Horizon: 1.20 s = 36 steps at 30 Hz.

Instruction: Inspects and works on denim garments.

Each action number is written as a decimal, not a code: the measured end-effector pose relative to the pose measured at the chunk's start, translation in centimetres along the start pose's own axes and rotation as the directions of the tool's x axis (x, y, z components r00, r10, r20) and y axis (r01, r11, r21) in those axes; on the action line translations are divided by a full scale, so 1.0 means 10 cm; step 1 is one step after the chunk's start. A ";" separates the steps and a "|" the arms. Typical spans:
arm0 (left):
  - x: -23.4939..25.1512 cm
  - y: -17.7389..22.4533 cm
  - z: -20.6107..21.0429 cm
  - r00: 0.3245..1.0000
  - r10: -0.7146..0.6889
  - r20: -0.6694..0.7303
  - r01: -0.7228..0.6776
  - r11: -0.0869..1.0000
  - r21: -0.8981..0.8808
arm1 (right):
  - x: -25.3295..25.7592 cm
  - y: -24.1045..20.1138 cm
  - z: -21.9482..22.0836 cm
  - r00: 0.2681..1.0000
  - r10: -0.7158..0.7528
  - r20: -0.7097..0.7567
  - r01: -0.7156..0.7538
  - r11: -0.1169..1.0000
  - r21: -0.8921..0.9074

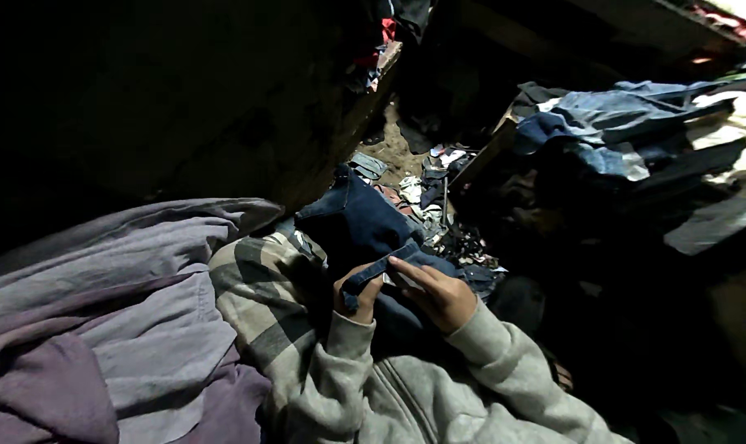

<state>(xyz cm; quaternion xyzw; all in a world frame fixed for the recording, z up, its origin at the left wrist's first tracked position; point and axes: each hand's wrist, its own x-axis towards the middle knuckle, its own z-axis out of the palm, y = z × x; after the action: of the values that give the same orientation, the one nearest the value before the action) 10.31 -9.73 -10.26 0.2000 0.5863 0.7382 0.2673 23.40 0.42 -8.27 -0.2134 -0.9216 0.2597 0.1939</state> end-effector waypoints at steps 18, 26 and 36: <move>-0.03 -0.01 -0.02 0.992 0.124 0.013 -0.125 0.987 0.102 | 0.05 0.00 0.11 1.000 0.007 -0.019 -0.006 0.996 0.085; 0.00 0.12 -0.04 0.999 0.004 0.053 -0.012 0.989 0.145 | 0.07 0.06 0.13 1.000 -0.019 -0.019 0.022 0.986 0.167; -0.10 0.06 0.04 0.998 0.059 -0.008 -0.057 0.991 0.117 | -0.01 -0.03 0.16 0.998 0.026 -0.062 -0.021 0.996 0.084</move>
<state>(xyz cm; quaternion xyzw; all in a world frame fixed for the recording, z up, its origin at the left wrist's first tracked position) 11.27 -10.16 -9.60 0.2279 0.6239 0.7113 0.2301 22.61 -0.53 -9.38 -0.2241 -0.9009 0.2934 0.2282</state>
